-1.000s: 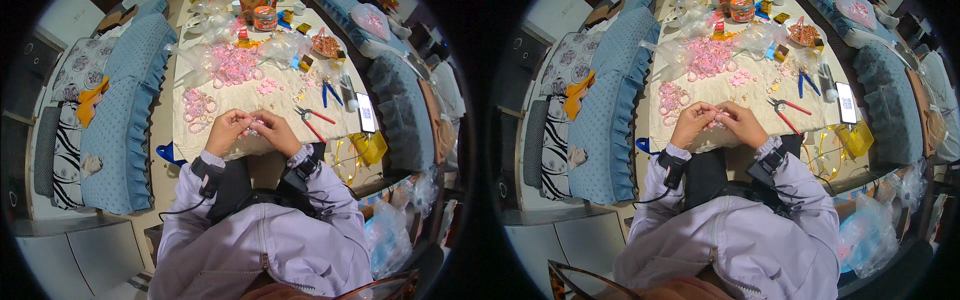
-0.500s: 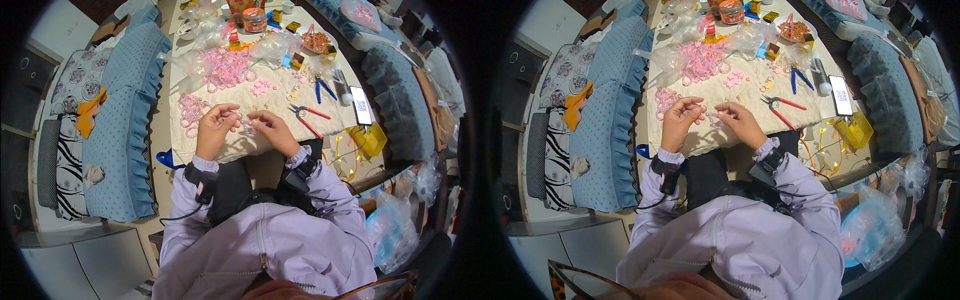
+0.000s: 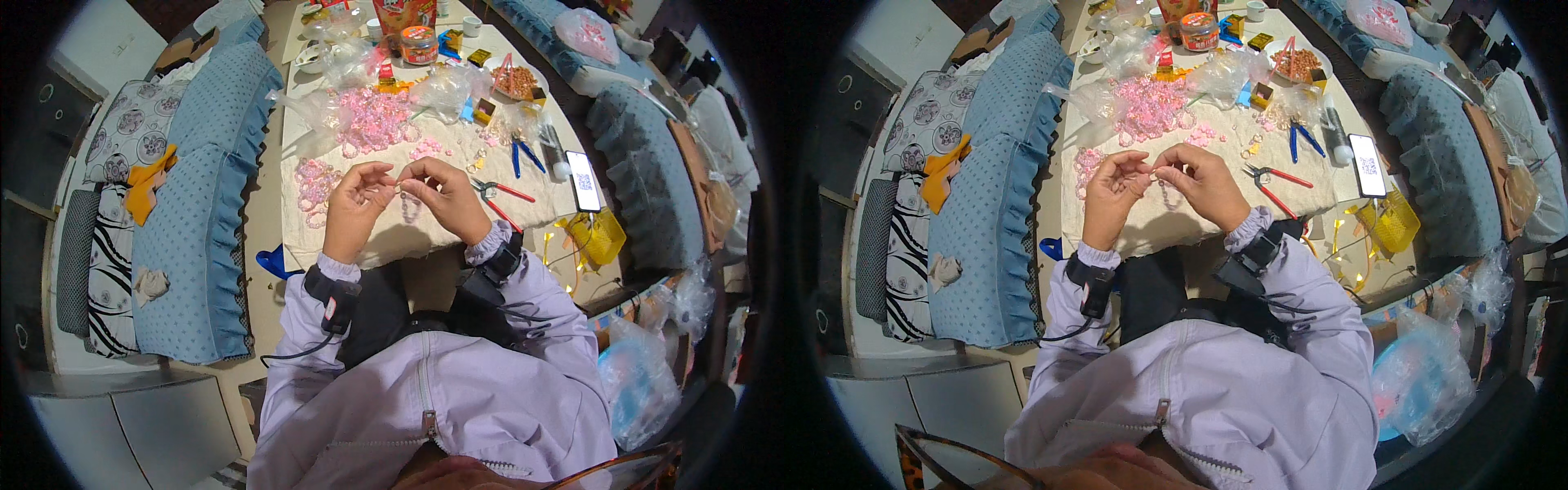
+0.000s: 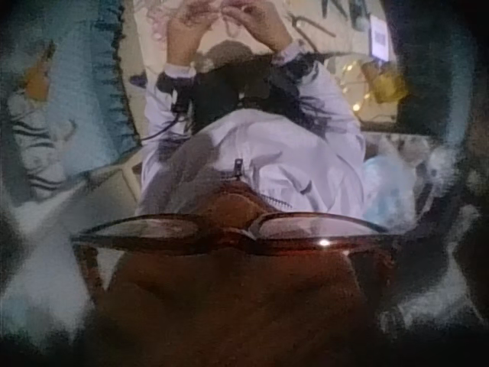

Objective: The person assembles small pink beaded keychains at a table, threading beads onto wire and using pliers to close loops. They repeatedly pick up beads and wire, form loops, and secure them with pliers, placing finished pieces on the table.

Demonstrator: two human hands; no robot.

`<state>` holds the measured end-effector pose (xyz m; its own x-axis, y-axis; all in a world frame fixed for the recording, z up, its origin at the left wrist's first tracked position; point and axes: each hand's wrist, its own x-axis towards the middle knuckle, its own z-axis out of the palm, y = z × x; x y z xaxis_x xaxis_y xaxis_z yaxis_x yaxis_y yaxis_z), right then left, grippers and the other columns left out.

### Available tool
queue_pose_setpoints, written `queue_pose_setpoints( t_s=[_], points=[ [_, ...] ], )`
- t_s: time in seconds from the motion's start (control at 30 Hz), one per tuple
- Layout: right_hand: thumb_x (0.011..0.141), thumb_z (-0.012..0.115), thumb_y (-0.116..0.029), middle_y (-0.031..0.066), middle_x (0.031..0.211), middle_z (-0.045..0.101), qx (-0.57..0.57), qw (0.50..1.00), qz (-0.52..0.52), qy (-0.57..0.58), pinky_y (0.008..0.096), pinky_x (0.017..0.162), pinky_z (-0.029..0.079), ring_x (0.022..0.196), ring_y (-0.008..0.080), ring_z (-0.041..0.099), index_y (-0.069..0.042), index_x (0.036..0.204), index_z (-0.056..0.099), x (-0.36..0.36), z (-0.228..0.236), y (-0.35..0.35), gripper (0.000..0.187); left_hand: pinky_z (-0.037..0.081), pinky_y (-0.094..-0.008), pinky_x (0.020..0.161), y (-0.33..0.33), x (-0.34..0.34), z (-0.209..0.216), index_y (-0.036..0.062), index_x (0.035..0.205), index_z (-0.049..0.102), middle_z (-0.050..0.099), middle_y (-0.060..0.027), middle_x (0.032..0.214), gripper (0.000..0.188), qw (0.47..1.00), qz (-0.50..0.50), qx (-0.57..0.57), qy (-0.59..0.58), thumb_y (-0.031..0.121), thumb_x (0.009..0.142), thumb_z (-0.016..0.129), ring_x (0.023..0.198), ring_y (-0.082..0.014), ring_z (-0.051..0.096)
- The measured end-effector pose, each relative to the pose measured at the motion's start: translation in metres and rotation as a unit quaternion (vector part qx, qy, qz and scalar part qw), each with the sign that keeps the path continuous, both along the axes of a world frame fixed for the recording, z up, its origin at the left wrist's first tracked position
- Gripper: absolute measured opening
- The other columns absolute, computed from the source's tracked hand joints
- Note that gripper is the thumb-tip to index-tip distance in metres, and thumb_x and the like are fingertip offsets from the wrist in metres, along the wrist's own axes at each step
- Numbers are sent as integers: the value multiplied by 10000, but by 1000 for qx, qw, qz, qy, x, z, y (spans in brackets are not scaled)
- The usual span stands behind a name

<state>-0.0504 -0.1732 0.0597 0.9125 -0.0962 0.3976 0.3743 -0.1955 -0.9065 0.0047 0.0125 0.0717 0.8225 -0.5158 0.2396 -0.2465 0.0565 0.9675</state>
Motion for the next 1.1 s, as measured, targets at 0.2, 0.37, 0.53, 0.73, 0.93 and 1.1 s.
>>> queue_pose_setpoints(
  t_s=[0.2,0.37,0.53,0.73,0.93,1.1],
  points=[
    [964,688,-120,4,913,690,28,998,46,-34,243,685,480,795,68,601,-31,1043,682,6,12,-5,119,416,-339,1006,0,11,-13,87,1359,586,634,-48,1303,438,992,-53,63,-100,189,942,674,1196,-166,561],
    [981,661,-112,3,889,671,61,993,91,30,225,680,483,762,57,591,-22,1047,664,5,20,-10,112,390,-320,1062,-1,9,-23,29,1342,579,625,-69,1259,348,985,-128,-72,93,223,1054,553,1223,-162,538],
    [984,658,-112,3,861,649,98,986,130,17,226,673,486,742,65,591,-25,1038,649,7,22,-9,103,425,-299,1018,-4,12,-26,29,1292,604,648,-43,1177,298,964,-207,-116,123,206,1059,552,1128,-135,576],
    [982,663,-116,2,861,646,75,992,101,1,240,675,490,754,71,597,-28,1015,655,6,25,-10,94,473,-275,928,-4,6,-25,23,1190,659,678,-39,1111,218,978,-154,-92,109,127,999,650,1033,-104,600],
    [954,685,-112,37,861,654,-35,999,-13,-29,272,653,497,731,112,612,-41,1010,658,0,31,-4,95,528,-288,714,-9,-3,-21,17,1030,694,717,-21,910,161,998,-15,-27,63,146,942,734,814,-91,637],
    [905,706,-91,91,868,644,-219,952,-141,-159,306,617,495,686,206,622,-48,997,653,-6,31,10,114,488,-277,583,-27,-20,-33,28,929,659,670,-5,720,155,959,198,94,-182,135,901,768,671,-64,613]
  ],
)
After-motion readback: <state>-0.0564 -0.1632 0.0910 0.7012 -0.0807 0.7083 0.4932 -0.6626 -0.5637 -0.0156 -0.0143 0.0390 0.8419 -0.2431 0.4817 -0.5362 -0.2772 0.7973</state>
